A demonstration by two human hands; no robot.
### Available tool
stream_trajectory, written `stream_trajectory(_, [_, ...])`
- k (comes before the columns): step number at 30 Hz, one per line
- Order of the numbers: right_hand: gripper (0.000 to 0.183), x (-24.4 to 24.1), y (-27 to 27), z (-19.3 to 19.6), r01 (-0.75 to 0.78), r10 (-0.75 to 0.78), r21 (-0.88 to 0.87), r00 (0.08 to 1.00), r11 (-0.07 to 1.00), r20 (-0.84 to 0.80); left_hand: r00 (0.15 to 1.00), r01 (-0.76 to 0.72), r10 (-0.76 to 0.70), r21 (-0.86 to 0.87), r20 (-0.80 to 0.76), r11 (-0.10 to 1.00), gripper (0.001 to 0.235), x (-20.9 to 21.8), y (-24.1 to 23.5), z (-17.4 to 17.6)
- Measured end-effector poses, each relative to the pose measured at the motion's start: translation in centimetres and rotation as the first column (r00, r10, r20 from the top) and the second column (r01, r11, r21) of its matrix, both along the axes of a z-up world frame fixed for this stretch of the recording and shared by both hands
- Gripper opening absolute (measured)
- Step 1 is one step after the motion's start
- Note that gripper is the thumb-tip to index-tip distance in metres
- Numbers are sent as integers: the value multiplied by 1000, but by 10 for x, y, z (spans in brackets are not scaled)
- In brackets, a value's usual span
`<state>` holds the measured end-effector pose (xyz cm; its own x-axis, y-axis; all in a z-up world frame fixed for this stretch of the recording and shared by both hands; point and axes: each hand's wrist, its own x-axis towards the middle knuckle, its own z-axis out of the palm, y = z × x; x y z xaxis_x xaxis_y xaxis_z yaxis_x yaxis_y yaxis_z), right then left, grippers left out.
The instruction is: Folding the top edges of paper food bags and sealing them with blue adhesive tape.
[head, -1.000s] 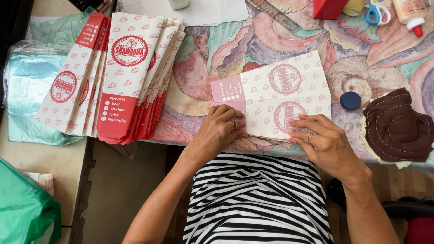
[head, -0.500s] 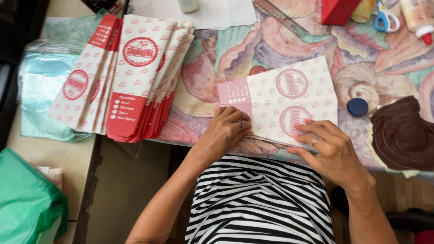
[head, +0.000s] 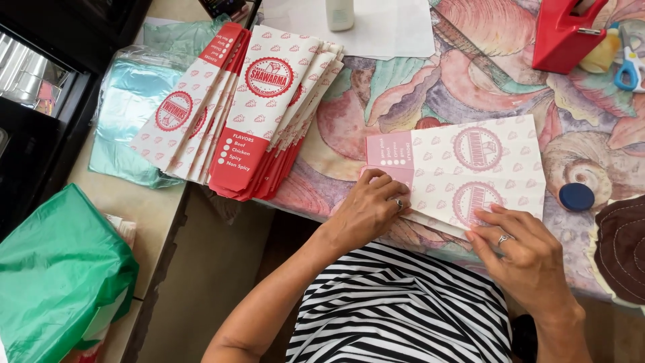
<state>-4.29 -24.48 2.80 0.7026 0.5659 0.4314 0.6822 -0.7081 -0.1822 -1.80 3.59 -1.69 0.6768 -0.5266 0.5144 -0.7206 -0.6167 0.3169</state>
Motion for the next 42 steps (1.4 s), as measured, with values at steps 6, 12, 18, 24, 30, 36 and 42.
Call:
stream_trajectory(6, [29, 3, 29, -20, -22, 24, -18, 996, 1000, 83, 995, 18, -18, 3, 97, 1000, 19, -1, 0, 4])
stream_trajectory(12, [19, 3, 62, -22, -69, 52, 90, 982, 994, 179, 991, 29, -32, 18, 129, 999, 6, -4, 3, 5])
stream_trajectory(18, [15, 3, 63, -21, -64, 40, 164, 989, 984, 144, 997, 69, -69, 11, 44, 998, 28, -6, 21, 1])
stream_trajectory(24, [16, 1, 63, -23, -45, 25, 131, 988, 990, 152, 998, 6, -20, -236, -58, 972, 12, -10, 38, 7])
stream_trajectory(30, [10, -2, 67, -21, -13, -7, 102, 983, 995, 184, 998, -11, -9, -334, -58, 943, 14, -9, 37, 4])
stream_trajectory(36, [8, 1, 62, -41, 68, -89, 172, 989, 983, 117, 987, -89, 18, -442, -162, 893, 13, -6, 39, -13])
stream_trajectory(42, [8, -2, 62, -42, 100, -115, 184, 991, 978, 74, 975, -107, 6, -449, -221, 887, 10, -6, 40, -9])
